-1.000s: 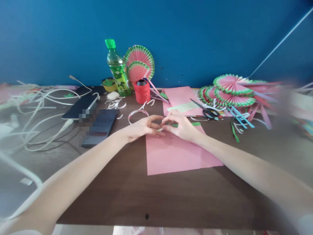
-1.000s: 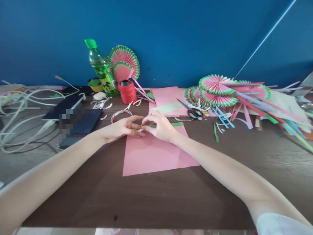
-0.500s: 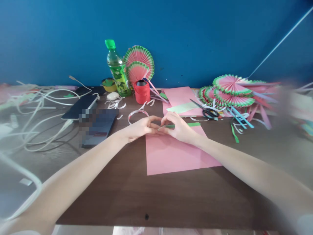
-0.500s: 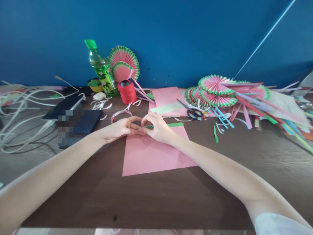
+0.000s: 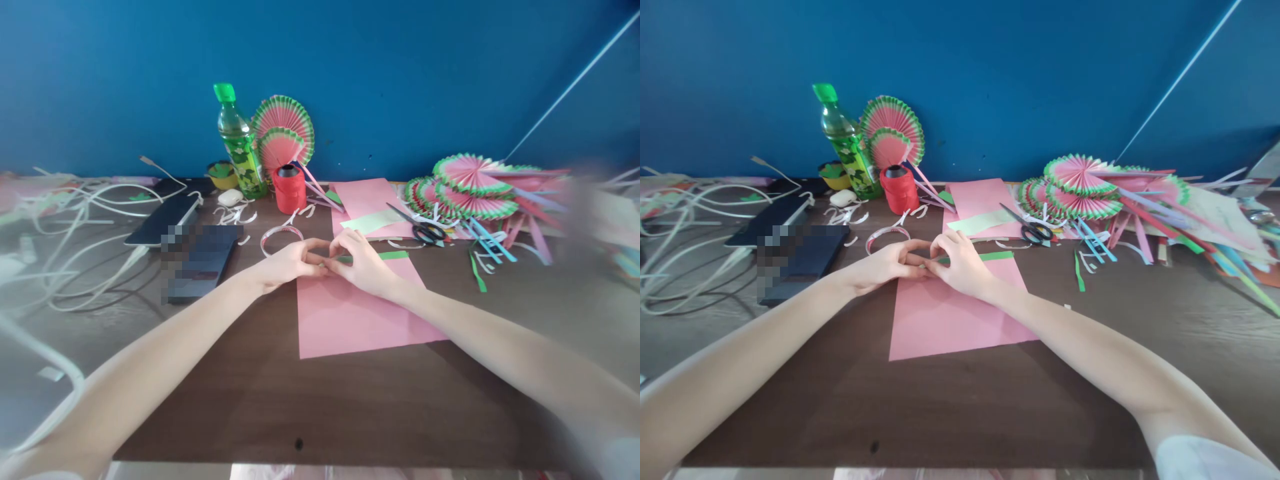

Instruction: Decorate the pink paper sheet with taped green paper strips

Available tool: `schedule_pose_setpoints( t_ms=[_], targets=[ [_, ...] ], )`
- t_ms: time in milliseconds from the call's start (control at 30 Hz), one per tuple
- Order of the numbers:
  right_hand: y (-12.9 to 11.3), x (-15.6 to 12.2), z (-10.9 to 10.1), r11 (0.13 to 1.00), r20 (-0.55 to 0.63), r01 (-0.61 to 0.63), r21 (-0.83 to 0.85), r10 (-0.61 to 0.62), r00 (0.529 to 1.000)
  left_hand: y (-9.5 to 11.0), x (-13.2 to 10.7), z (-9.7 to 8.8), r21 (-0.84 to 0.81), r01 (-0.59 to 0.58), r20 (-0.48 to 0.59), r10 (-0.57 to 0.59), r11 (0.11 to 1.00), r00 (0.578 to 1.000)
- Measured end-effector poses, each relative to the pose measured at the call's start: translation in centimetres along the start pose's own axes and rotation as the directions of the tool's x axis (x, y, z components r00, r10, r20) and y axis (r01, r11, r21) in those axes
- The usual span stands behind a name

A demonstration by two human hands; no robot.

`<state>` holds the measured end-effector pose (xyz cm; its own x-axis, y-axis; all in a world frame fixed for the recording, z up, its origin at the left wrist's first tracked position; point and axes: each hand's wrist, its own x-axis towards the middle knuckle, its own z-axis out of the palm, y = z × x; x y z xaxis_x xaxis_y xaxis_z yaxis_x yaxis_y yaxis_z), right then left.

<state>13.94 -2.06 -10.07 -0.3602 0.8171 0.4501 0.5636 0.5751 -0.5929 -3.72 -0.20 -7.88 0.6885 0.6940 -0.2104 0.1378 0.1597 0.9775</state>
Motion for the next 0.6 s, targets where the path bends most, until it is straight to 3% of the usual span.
schedule_pose_setpoints(
  t_ms=[300, 600],
  targets=[
    [-0.68, -0.27, -0.64, 1.000, 0.020, -0.008, -0.001, 0.008, 1.000, -0.19, 0.15, 0.41, -0.012, -0.002, -0.051, 0.001, 1.000, 0.999],
    [-0.60, -0.47, -0.82, 0.998, -0.033, -0.022, -0.061, 0.020, 0.999, -0.03, -0.11, 0.70, 0.073, 0.017, -0.109, -0.009, 0.997, 0.994]
  ],
)
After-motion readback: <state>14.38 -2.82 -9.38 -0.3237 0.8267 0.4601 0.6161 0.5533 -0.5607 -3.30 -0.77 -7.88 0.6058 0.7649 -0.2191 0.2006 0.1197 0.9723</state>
